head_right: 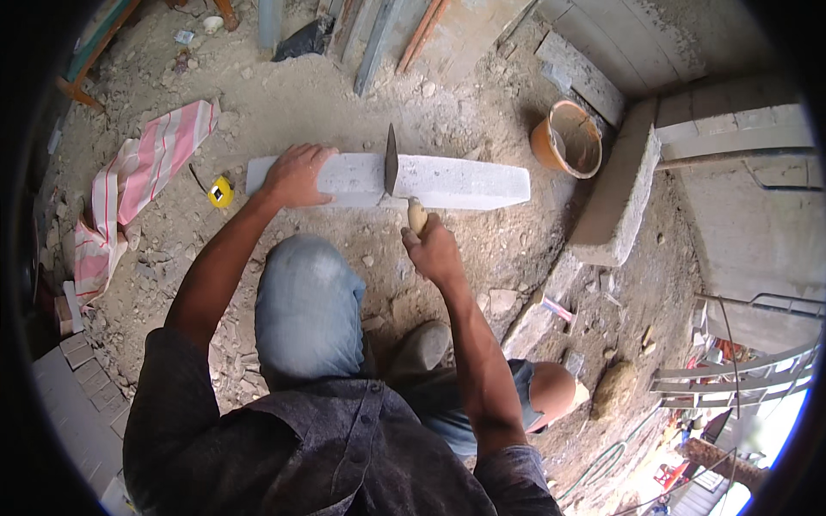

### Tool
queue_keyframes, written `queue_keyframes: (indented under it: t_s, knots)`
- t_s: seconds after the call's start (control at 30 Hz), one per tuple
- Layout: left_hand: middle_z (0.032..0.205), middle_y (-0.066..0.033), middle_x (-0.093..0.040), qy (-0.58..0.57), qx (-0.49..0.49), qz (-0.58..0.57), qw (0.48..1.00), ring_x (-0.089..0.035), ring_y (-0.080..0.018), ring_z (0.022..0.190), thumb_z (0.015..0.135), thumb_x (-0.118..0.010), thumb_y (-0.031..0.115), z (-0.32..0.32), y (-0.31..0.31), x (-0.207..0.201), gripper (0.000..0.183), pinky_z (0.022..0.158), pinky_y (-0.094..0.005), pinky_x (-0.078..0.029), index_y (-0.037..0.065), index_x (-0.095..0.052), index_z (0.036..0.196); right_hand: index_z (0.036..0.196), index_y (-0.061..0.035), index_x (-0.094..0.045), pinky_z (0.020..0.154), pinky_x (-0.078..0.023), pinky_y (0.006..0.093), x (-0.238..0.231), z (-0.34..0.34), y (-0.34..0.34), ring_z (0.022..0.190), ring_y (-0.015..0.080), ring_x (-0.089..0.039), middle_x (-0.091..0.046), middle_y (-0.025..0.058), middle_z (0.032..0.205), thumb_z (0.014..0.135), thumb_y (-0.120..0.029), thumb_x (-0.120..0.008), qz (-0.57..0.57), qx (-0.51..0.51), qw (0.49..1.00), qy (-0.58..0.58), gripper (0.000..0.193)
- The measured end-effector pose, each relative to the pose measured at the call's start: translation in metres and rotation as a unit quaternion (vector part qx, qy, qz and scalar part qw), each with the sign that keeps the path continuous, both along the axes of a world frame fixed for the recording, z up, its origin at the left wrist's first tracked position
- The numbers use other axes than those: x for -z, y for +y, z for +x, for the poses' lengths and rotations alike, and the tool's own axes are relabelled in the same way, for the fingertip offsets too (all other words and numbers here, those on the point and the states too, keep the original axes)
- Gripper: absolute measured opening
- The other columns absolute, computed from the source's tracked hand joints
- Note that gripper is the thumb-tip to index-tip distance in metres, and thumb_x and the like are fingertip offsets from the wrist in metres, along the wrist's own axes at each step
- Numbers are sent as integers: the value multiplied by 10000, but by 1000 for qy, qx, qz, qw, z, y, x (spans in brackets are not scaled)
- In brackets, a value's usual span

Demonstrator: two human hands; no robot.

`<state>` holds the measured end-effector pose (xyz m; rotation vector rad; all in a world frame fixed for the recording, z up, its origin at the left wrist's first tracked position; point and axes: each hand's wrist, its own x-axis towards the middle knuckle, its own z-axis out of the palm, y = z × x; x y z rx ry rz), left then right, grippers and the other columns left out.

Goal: The person uses a hoe to break up red soil, then moves to a construction area where they measure a white tile with a tape measure and cut it with a hammer and chisel. The cut tile is placed against a wall.

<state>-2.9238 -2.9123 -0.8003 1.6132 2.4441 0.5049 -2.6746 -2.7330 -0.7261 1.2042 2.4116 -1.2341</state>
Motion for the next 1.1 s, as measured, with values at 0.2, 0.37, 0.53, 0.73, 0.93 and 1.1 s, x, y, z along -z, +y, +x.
queue_keyframes:
  t_s: [0.2,0.37,0.53,0.73,0.93,1.1]
  knots:
    - [1332,-164,-568,53,67,74,994,-515,-340,1242,777,-766,503,26,-46,11,826,1076,-430,-375,27,-484,1390,962,1,-561,493,-456,279,-44,7,41,549,118,-557,-633,72,722,937,-173,-657,99,275,905,310,200]
    - [1421,-177,-510,-259,-511,316,756,-477,-355,1296,965,-506,608,14,-158,138,772,1100,-446,-353,14,-438,1455,953,-40,-609,581,-473,309,58,95,168,631,157,-558,-562,36,764,871,-364,-702,-188,443,846,229,347]
    - [1415,-257,-489,-618,-339,189,684,-477,-315,1313,983,-531,536,37,-65,81,812,1095,-385,-376,-71,-330,1483,1065,1,-659,621,-467,342,141,134,187,715,186,-565,-613,47,795,836,-322,-723,94,342,930,92,401]
    - [1484,-203,-479,-506,-391,114,761,-495,-312,1324,964,-499,624,-39,-132,153,837,1088,-386,-382,-45,-414,1461,1032,-36,-661,663,-451,317,146,68,184,738,128,-539,-591,10,824,879,-272,-691,-17,347,912,219,283]
    - [1375,-142,-580,-512,-516,255,637,-546,-309,1247,994,-413,646,6,-94,170,766,1085,-418,-392,3,-503,1402,1081,-33,-668,653,-471,326,142,88,178,752,154,-587,-639,62,886,830,-291,-690,-131,369,898,202,361]
    - [1286,-103,-582,-635,-354,471,500,-535,-214,1205,1014,-385,632,9,-74,51,687,1066,-387,-396,53,-525,1356,969,-71,-624,545,-408,245,78,80,174,604,74,-509,-557,-25,729,922,-187,-598,-79,439,805,391,127]
